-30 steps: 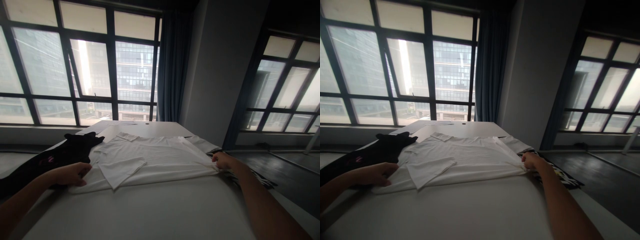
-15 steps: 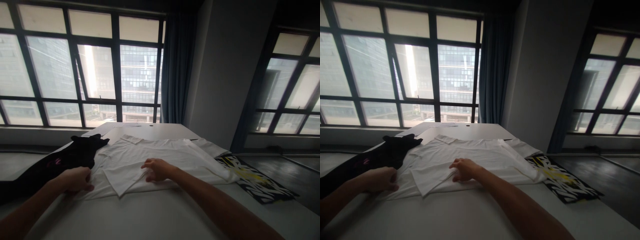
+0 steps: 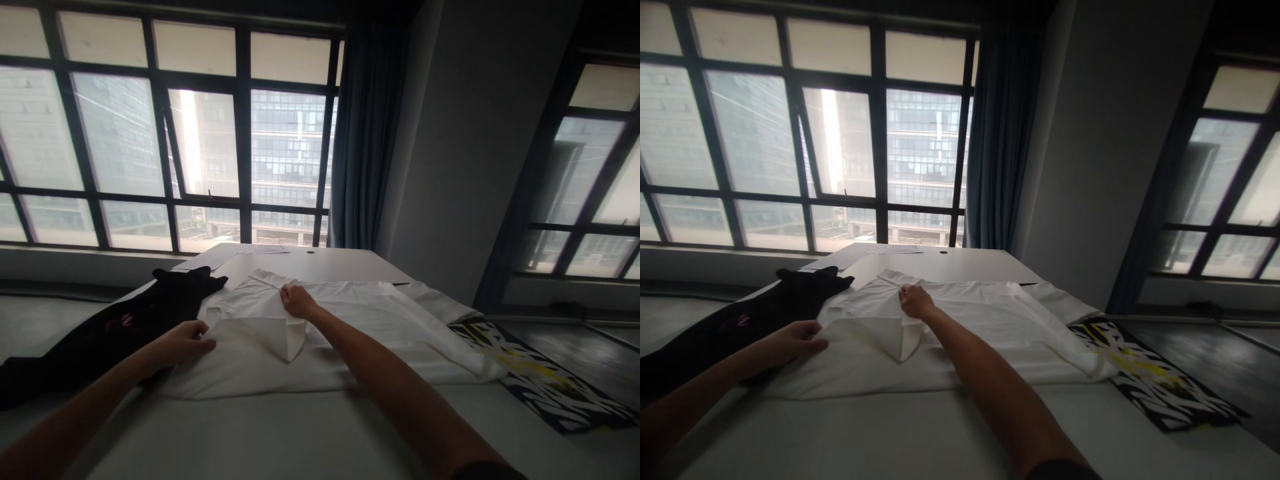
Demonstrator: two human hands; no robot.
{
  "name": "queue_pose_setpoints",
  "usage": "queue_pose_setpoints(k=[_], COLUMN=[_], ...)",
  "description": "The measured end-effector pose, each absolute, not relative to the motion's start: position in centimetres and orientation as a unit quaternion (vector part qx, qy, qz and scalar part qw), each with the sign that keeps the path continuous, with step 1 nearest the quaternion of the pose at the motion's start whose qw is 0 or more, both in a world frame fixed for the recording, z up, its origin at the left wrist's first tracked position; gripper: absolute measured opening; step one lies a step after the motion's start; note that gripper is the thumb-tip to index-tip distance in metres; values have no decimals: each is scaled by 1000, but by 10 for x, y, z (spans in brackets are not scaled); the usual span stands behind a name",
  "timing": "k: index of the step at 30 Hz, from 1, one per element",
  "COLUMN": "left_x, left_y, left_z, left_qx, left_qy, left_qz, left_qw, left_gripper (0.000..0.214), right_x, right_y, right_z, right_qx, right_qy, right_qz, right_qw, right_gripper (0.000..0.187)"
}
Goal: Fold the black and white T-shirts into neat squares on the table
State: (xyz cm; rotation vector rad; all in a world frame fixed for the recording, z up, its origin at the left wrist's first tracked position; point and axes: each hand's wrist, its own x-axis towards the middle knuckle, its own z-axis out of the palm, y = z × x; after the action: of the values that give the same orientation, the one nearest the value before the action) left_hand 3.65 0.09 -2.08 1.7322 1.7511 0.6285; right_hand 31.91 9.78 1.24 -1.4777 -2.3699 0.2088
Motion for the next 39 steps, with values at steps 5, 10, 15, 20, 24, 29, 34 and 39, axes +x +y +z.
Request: queue_pose_setpoints(k=[5,10,15,20,24,29,34,39], left_x=[37,65,102,90,64,59,77,85], left_y=[-3,9,60,93,96,104,121,119], left_z=[-28,-22,-10,-3,-8,-27,-29,-21], left_qx=[668,735,779,766,674,602,641,676], left_qy=[691,661,610,614,656,730,733,728], left_qz=[186,140,105,114,212,223,162,82], left_qw=[206,53,102,152,264,236,162,76], left_gripper=[61,70,45,29,49,58,60,48], right_x=[332,366,373,370,365,356,359,364], right_y=[117,109,111,122,133,136,132,133], right_z=[10,0,-10,-8,-10,-26,-32,-32], right_qx=[-531,-425,-409,-442,-514,-569,-581,-577], right_qy=[-830,-890,-904,-880,-831,-790,-783,-792], right_qz=[128,165,113,123,119,119,126,123], right_qw=[115,16,56,122,179,195,182,156], right_gripper=[31,55,36,13,18,46,51,43])
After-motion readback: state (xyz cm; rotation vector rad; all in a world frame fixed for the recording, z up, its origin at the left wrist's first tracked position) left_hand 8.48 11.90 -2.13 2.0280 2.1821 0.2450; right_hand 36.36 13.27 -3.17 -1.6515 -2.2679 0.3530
